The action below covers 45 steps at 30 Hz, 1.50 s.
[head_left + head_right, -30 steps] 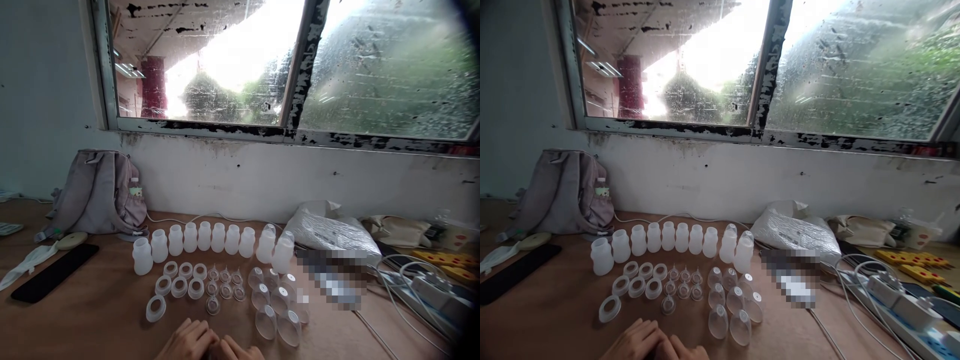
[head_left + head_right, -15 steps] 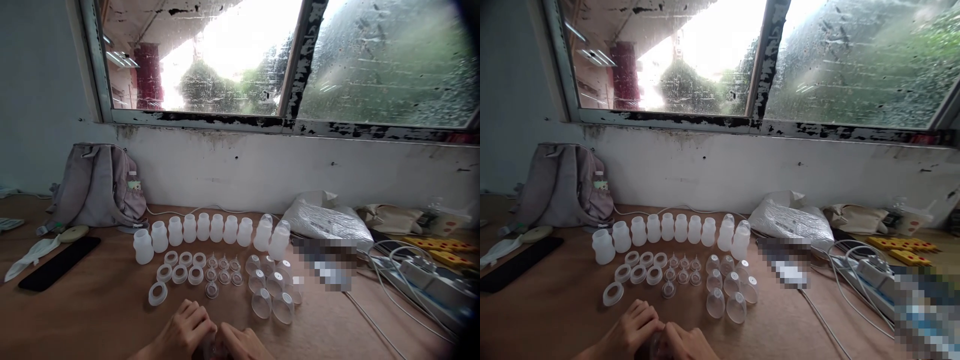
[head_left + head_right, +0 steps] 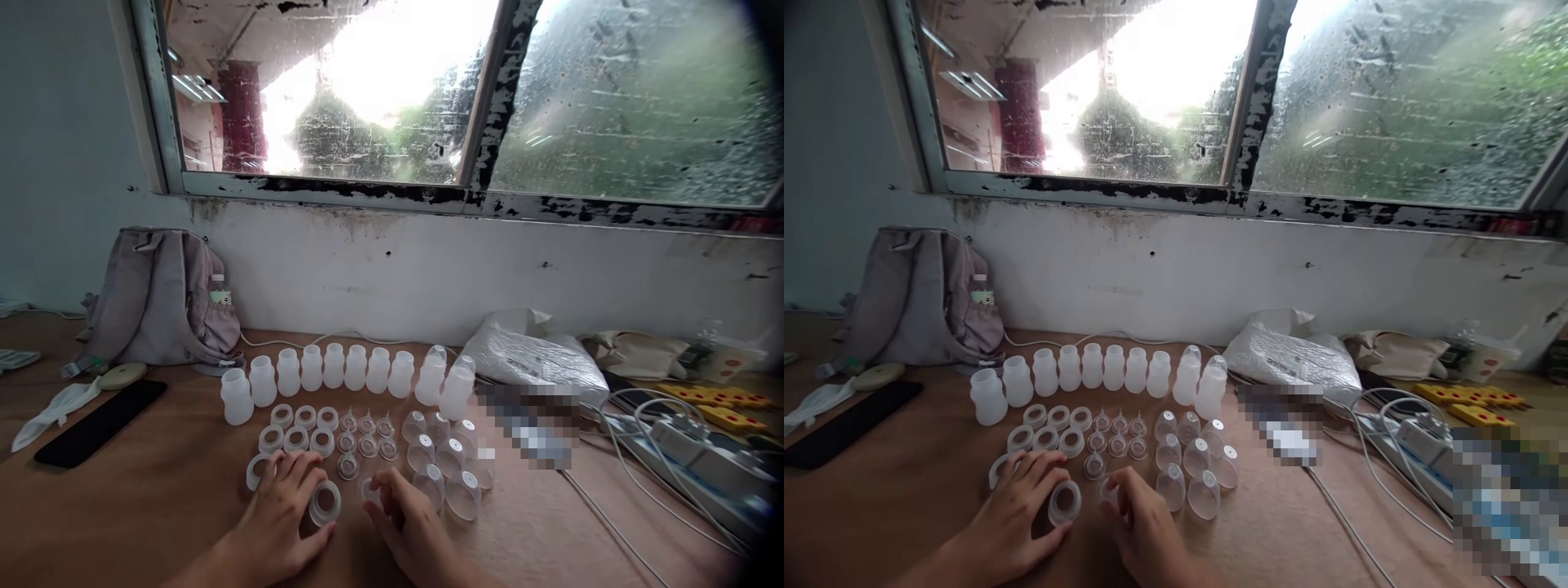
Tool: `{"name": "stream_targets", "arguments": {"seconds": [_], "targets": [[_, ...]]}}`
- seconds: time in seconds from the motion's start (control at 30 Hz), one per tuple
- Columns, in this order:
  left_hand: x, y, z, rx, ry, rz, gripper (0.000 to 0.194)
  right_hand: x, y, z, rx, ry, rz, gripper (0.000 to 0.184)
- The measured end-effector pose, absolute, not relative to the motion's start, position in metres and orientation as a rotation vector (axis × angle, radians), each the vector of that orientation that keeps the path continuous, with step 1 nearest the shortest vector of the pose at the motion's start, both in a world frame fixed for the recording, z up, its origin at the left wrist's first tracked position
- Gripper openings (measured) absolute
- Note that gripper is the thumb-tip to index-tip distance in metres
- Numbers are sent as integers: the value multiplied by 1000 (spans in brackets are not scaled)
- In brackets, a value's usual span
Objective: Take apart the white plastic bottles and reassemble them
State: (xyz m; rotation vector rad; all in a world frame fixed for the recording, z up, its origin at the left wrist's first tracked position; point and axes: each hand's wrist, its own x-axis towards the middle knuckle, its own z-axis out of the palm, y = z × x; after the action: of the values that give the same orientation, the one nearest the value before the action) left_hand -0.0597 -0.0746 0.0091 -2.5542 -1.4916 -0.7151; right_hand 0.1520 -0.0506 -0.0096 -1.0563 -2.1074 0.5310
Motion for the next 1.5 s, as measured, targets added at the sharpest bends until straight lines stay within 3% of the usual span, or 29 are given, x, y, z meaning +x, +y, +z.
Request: {"name": "stream_targets", "arguments": {"seconds": [0.13,0.3,0.53,0.7,0.9,1.5], "targets": [[-68,-65,7,-2480,-1561,-679,26,152,-41,-3,-1112,-2026,645,8],[-80,-56,8,-2473,-1538,-675,44,150,-37,2,-1135,-1985,690,8],[-79,-55,15,-2518,-1483,-713,12,147,-36,-9,-1161,-1853,727,6],[-80,-53,17,-2456,-1492,-751,17,144,-34,-14,-1186,-1816,737,9],[-85,-48,16,-2431,-1499,-752,4,142,-32,-11,-1209,-1856,663,6],[-93,-39,1,-2409,-1461,-754,29,138,-30,-1,-1226,-1927,573,9]]}}
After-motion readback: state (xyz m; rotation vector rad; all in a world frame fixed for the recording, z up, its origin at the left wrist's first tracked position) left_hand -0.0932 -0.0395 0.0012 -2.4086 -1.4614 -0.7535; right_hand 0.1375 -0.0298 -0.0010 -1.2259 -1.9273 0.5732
